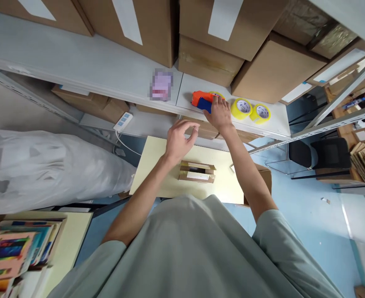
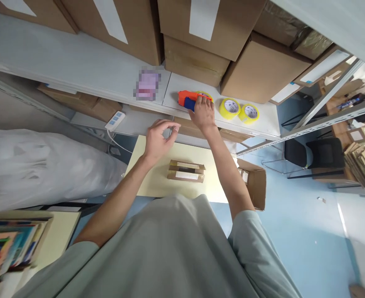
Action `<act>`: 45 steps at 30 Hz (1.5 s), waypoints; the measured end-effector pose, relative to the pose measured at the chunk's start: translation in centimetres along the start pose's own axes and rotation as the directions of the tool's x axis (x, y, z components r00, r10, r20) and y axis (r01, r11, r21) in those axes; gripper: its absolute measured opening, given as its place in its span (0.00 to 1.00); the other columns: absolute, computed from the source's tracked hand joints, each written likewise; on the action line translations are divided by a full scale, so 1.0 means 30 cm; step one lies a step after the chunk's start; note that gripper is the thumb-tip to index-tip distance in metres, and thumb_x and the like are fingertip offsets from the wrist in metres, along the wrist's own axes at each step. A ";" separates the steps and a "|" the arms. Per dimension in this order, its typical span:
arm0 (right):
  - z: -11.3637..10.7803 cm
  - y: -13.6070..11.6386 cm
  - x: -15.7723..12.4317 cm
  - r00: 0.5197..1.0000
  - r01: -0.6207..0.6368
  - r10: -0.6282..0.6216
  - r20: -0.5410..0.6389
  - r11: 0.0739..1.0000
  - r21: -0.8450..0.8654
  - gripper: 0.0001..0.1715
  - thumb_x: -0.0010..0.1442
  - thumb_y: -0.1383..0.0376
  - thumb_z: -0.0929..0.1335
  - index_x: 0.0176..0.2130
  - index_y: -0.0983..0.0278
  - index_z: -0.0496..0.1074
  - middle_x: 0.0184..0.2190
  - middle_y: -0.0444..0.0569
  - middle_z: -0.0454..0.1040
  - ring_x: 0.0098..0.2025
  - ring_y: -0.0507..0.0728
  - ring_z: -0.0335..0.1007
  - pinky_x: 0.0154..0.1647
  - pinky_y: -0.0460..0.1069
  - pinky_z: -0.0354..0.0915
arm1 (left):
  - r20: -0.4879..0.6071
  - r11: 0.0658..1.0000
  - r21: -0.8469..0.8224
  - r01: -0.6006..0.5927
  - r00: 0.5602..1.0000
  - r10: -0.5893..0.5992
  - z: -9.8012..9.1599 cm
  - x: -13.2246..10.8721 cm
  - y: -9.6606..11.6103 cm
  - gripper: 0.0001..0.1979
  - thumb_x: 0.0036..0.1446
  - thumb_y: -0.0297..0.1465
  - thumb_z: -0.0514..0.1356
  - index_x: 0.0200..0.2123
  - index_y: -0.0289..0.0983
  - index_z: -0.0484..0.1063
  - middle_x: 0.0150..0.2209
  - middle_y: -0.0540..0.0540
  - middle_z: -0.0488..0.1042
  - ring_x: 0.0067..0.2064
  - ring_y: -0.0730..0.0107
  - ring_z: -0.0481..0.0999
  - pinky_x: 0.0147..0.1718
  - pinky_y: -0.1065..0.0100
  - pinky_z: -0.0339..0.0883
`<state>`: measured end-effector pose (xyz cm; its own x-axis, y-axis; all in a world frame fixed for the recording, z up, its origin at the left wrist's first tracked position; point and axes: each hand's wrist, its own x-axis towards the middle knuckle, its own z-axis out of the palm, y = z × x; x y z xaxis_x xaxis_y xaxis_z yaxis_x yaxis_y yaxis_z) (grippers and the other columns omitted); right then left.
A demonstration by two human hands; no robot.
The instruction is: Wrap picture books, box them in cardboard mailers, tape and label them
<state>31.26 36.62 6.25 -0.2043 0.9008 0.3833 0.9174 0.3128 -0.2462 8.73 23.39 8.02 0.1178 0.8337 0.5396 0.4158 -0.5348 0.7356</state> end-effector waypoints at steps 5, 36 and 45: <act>0.074 0.022 0.067 0.986 -0.132 0.140 0.093 0.987 -0.086 0.51 0.85 0.44 0.46 0.59 0.87 0.69 0.57 0.76 0.80 0.67 0.69 0.79 0.72 0.67 0.65 | -0.007 0.999 -0.012 0.045 0.999 -0.045 -0.034 -0.061 -0.020 0.11 0.72 0.27 0.60 0.46 0.41 0.84 0.46 0.47 0.88 0.51 0.60 0.85 0.57 0.59 0.78; -0.233 -0.492 -0.838 0.747 -0.596 0.385 0.542 0.750 0.288 0.41 0.60 0.27 0.76 0.49 0.56 0.70 0.39 0.48 0.83 0.36 0.62 0.81 0.35 0.55 0.76 | 0.368 0.709 -0.462 0.533 0.842 -0.394 -0.247 -0.411 -0.106 0.24 0.73 0.52 0.67 0.62 0.44 0.81 0.58 0.40 0.84 0.53 0.58 0.87 0.51 0.60 0.86; -0.278 -0.506 -0.839 0.672 -0.523 0.340 0.658 0.847 0.096 0.41 0.61 0.29 0.76 0.53 0.56 0.72 0.41 0.51 0.84 0.37 0.65 0.83 0.36 0.55 0.75 | 0.690 0.528 -0.379 0.760 0.612 -0.386 -0.226 -0.393 -0.183 0.35 0.59 0.65 0.72 0.46 0.39 0.88 0.44 0.41 0.88 0.44 0.55 0.86 0.46 0.58 0.83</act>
<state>25.32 6.70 7.77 -0.0500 0.9099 -0.4118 0.8508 -0.1772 -0.4948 -1.05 15.57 0.39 0.5342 0.8118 -0.2359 -0.0332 0.2989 0.9537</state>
